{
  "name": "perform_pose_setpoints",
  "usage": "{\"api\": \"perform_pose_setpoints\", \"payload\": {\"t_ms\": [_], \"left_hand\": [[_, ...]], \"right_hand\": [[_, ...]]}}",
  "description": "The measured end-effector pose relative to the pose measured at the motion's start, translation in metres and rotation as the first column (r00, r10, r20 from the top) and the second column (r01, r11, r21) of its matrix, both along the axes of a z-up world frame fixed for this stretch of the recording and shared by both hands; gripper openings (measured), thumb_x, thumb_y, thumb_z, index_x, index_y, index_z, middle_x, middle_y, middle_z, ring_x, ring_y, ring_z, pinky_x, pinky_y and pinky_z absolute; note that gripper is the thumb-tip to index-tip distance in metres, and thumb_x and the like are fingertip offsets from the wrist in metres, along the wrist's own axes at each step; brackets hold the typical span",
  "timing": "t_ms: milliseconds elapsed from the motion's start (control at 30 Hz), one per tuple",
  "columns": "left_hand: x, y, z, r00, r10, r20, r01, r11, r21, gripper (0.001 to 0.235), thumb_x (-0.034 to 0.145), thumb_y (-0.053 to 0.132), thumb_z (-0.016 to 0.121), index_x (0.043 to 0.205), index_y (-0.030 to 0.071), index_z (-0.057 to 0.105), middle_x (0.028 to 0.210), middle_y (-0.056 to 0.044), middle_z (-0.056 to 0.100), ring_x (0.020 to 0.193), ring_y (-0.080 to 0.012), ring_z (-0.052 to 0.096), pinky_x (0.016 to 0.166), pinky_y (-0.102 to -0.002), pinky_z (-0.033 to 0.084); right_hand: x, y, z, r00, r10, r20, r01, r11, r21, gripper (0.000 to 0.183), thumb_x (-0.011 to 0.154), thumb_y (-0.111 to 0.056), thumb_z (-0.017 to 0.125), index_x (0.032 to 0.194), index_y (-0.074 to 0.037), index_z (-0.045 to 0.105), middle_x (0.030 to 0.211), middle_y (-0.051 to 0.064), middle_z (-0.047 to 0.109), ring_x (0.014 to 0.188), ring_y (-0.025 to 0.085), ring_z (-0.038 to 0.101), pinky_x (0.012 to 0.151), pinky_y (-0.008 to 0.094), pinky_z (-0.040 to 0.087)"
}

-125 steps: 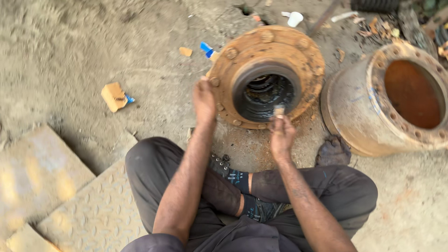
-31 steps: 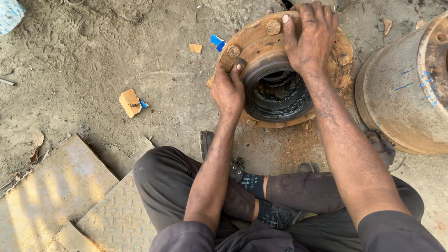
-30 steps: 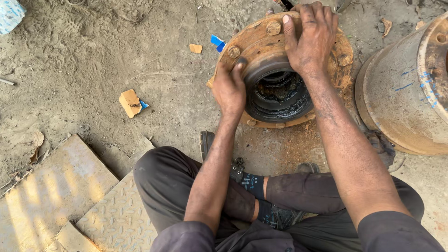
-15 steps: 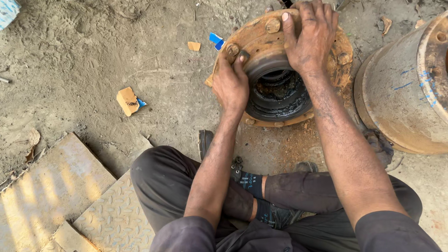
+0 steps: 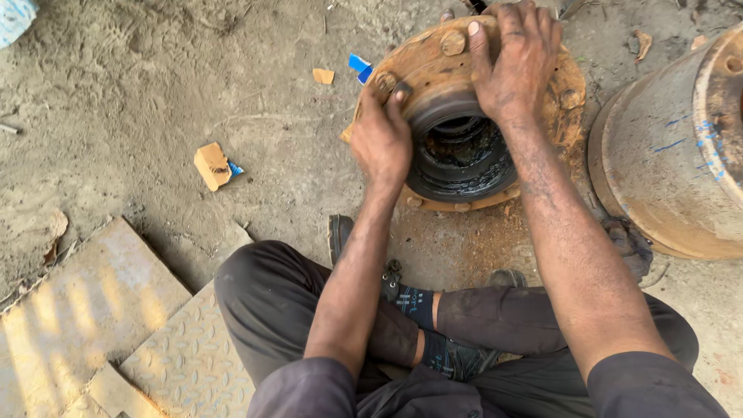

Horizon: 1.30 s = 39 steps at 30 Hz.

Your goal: The person sits on the ground and scrubs the inside and outside surfaces of a large, rusty metal flange using a cloth and a wire brush. They repeatedly wipe the interior and scrape the exterior rim to remove rust and grime.

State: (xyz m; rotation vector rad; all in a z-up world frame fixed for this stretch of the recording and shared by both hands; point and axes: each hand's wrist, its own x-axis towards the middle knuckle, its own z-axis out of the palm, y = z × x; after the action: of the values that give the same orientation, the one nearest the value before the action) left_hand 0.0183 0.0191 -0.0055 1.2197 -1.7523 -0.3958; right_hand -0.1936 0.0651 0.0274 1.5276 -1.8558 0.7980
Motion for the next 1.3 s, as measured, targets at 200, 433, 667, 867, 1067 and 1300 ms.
{"api": "perform_pose_setpoints", "payload": {"t_ms": [200,433,667,867,1067,1300], "left_hand": [[-0.029,-0.003,0.039,0.988,-0.155,0.016,0.139,0.924,0.357,0.029,0.103,0.035,0.059,0.113,0.008,0.054,0.068,-0.012,0.073,0.055,-0.0294,0.072,0.051,-0.048,0.056],[0.001,0.001,0.014,0.999,-0.043,0.027,0.035,0.962,0.27,0.028,0.103,0.038,0.061,0.114,0.013,0.056,0.065,-0.011,0.071,0.052,-0.0287,0.068,0.046,-0.048,0.051],[-0.041,-0.002,0.016,0.995,-0.084,0.049,0.072,0.975,0.21,0.036,0.1,0.041,0.06,0.121,0.012,0.053,0.06,-0.007,0.067,0.044,-0.0226,0.062,0.036,-0.041,0.047],[-0.024,-0.005,0.002,0.988,-0.12,0.099,0.052,0.854,0.517,0.031,0.103,0.044,0.054,0.117,0.016,0.051,0.062,-0.005,0.068,0.045,-0.0203,0.063,0.036,-0.041,0.048],[0.015,0.005,-0.047,0.999,0.017,-0.047,-0.006,0.973,0.23,0.024,0.107,0.033,0.06,0.108,0.01,0.052,0.067,-0.006,0.067,0.049,-0.0191,0.06,0.041,-0.041,0.049],[-0.015,-0.001,0.023,0.986,-0.139,-0.095,0.166,0.899,0.406,0.022,0.104,0.029,0.058,0.111,0.009,0.052,0.073,-0.011,0.072,0.053,-0.0254,0.067,0.048,-0.046,0.055]], "right_hand": [[0.006,0.002,0.012,0.993,0.028,0.115,-0.034,0.998,0.055,0.032,0.115,-0.029,0.064,0.129,0.0,0.069,0.116,0.018,0.063,0.114,0.033,0.055,0.104,0.054,0.041],[0.003,-0.002,0.008,0.995,0.023,0.1,-0.026,0.999,0.038,0.032,0.115,-0.029,0.064,0.127,-0.001,0.07,0.116,0.016,0.063,0.115,0.031,0.055,0.106,0.054,0.041],[0.005,0.0,0.014,0.989,0.038,0.145,-0.047,0.997,0.062,0.031,0.114,-0.027,0.064,0.127,0.001,0.07,0.119,0.019,0.065,0.116,0.034,0.056,0.107,0.055,0.04],[0.0,-0.004,0.011,0.987,0.022,0.162,-0.033,0.997,0.066,0.033,0.115,-0.031,0.069,0.127,0.0,0.071,0.119,0.019,0.067,0.116,0.035,0.059,0.109,0.058,0.038],[0.006,-0.001,0.012,0.985,0.004,0.174,-0.018,0.997,0.081,0.031,0.114,-0.03,0.07,0.124,-0.001,0.072,0.115,0.018,0.067,0.116,0.034,0.059,0.11,0.06,0.035],[0.014,0.002,0.022,0.981,0.007,0.195,-0.024,0.996,0.082,0.034,0.115,-0.031,0.068,0.125,0.001,0.07,0.116,0.02,0.066,0.117,0.036,0.058,0.108,0.058,0.038]]}}
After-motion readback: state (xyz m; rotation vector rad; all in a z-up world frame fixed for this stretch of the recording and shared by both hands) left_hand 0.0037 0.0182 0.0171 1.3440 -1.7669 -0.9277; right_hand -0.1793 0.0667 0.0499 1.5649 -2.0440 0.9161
